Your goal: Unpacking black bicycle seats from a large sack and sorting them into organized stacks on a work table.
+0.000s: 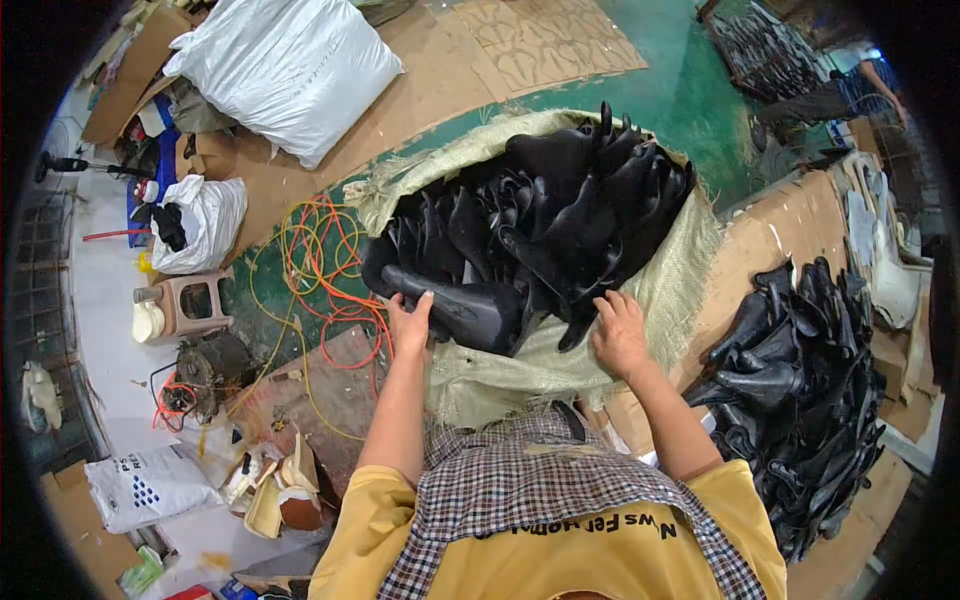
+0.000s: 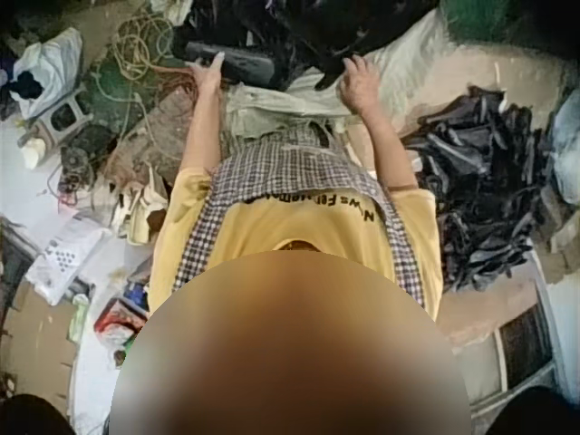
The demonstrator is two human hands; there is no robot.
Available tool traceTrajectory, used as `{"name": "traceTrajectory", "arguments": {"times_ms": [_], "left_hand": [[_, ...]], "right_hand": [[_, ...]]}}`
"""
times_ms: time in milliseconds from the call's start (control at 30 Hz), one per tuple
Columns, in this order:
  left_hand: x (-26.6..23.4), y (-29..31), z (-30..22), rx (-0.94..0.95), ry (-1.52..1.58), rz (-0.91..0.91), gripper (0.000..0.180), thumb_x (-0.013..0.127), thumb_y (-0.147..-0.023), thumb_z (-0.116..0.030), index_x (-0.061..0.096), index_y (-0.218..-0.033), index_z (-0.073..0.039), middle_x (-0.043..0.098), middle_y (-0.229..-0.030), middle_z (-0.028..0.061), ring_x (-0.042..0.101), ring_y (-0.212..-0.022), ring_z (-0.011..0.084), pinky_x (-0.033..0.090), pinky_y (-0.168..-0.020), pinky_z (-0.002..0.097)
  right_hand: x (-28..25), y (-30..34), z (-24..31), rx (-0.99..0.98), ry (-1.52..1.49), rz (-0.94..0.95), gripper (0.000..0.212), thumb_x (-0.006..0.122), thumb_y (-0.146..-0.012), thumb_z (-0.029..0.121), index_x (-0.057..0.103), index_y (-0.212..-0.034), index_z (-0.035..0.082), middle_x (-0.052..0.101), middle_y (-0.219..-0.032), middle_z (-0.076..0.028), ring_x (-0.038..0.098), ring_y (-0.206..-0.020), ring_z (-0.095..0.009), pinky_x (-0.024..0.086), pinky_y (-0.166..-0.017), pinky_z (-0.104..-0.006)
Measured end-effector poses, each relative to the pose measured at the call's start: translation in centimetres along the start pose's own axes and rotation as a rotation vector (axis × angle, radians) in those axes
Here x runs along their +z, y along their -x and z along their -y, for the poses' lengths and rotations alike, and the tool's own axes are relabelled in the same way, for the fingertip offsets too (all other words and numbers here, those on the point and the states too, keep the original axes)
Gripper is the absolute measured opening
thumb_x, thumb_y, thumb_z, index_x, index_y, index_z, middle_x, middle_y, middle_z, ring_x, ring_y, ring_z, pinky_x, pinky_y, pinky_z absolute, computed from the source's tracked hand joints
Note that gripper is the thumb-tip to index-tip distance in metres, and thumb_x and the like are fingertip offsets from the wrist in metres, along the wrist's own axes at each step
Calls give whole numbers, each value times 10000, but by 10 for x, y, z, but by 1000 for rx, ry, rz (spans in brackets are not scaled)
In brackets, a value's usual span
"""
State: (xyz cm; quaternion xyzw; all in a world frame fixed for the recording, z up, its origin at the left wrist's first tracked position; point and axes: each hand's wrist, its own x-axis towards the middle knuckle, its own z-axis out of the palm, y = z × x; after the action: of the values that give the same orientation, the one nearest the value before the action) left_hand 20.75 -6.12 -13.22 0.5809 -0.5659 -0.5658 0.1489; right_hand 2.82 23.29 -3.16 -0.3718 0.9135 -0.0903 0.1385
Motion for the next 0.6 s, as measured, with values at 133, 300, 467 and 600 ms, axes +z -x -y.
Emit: {"name": "traceTrajectory", "arguments": {"times_ms": [133, 300, 467, 600], "left_hand": [[19, -1, -43, 3, -179, 2, 539, 690, -749, -290, 503, -1157, 9, 554, -1101, 125, 523, -989, 220, 395, -869, 308], [20, -31, -41, -48, -104, 86, 378, 650, -801, -258, 551, -1041, 16, 584, -991, 91, 521, -887, 182, 401, -798, 301], [20, -37, -22, 31, -168, 46, 319, 670, -765, -259, 598, -930, 4, 631, -887, 112, 568, -819, 197, 430, -764, 321], [19, -25, -9, 56, -114, 15, 329, 679, -756, -249, 583, -924, 16, 626, -890, 140, 570, -829, 222, 430, -776, 330]], "right_hand": [[19, 3, -18, 54, 25, 23, 516, 643, -681, 119, 480, -1169, 73, 439, -1239, -142, 358, -1187, -347, 315, -983, -437], [34, -4, -33, 31, 59, 79, 467, 604, -696, 113, 498, -1151, 95, 457, -1217, -139, 395, -1145, -335, 344, -946, -427], [44, -11, -35, 103, 276, 346, 362, 524, -727, 120, 562, -1086, 134, 541, -1082, -82, 463, -1040, -284, 376, -872, -404], [54, 5, -56, 57, 285, 351, 282, 509, -748, 163, 605, -1012, 142, 552, -1069, -54, 464, -1037, -268, 371, -868, -414]]}}
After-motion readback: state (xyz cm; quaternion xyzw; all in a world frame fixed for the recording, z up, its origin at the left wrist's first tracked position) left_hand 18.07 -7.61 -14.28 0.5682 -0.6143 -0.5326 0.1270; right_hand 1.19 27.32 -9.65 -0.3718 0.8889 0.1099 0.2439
